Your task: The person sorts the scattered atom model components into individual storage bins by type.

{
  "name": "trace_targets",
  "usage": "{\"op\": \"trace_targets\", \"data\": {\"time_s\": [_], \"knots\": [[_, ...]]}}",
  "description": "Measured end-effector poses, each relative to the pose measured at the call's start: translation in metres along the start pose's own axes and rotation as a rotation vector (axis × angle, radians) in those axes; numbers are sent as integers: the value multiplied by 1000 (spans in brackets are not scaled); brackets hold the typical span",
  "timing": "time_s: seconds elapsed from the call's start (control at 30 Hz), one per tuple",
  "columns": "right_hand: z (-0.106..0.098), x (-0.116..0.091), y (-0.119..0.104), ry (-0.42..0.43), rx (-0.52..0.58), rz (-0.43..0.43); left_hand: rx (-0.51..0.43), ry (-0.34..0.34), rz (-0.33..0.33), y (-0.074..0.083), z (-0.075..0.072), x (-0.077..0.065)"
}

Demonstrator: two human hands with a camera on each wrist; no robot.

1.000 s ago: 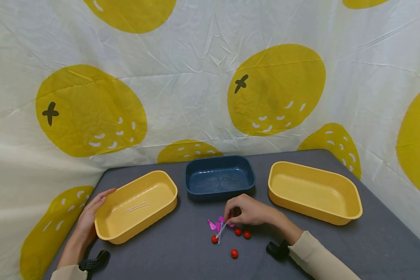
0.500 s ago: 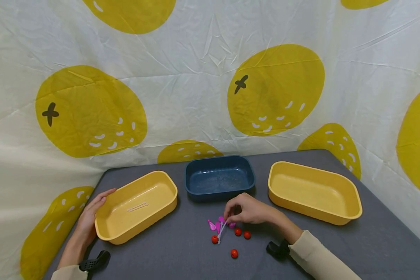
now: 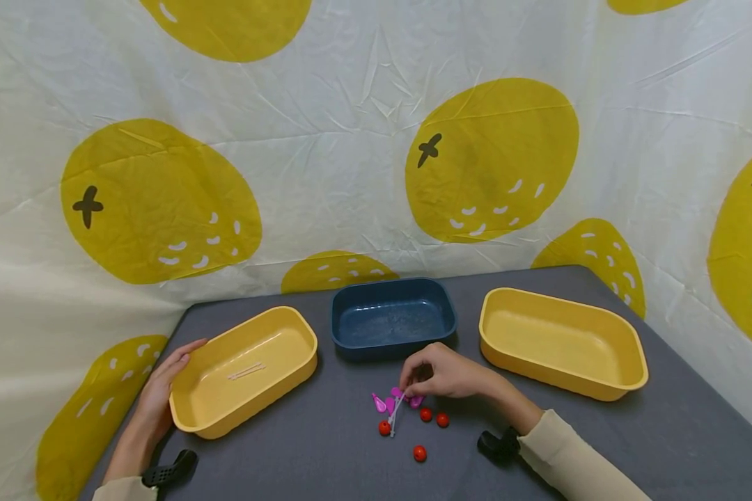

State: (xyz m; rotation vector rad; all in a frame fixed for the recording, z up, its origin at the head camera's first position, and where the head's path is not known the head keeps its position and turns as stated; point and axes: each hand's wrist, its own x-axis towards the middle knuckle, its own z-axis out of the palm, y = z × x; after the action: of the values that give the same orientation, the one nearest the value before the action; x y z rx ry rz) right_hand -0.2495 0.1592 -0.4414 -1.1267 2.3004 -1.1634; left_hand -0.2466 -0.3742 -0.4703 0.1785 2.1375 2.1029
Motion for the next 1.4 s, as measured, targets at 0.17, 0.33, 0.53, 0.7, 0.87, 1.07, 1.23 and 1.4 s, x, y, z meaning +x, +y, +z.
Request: {"op": "trace_targets", "data": {"time_s": [0.17, 0.33, 0.53, 0.7, 0.87, 1.07, 1.23, 1.4], "knots": [[-1, 0, -1, 14, 8, -5, 4, 0, 6, 0, 0, 0], [-1, 0, -3, 26, 19, -14, -4, -11, 12, -1, 1, 0], [-1, -1, -6, 40, 30, -12, -12, -19, 23, -2, 0, -1], [-2, -1, -8, 44, 48, -16, -26, -29, 27, -2, 0, -1], [-1, -2, -8, 52, 67, -23, -45, -39, 30, -1, 1, -2], [-1, -2, -9, 70, 69, -43, -45, -33, 29, -2, 0, -2], [-2, -2, -11, 79, 50, -25, -46, -31, 27, -1, 0, -2], [-3, -3, -14, 94, 33, 1, -27, -20, 18, -1, 0, -1]]}}
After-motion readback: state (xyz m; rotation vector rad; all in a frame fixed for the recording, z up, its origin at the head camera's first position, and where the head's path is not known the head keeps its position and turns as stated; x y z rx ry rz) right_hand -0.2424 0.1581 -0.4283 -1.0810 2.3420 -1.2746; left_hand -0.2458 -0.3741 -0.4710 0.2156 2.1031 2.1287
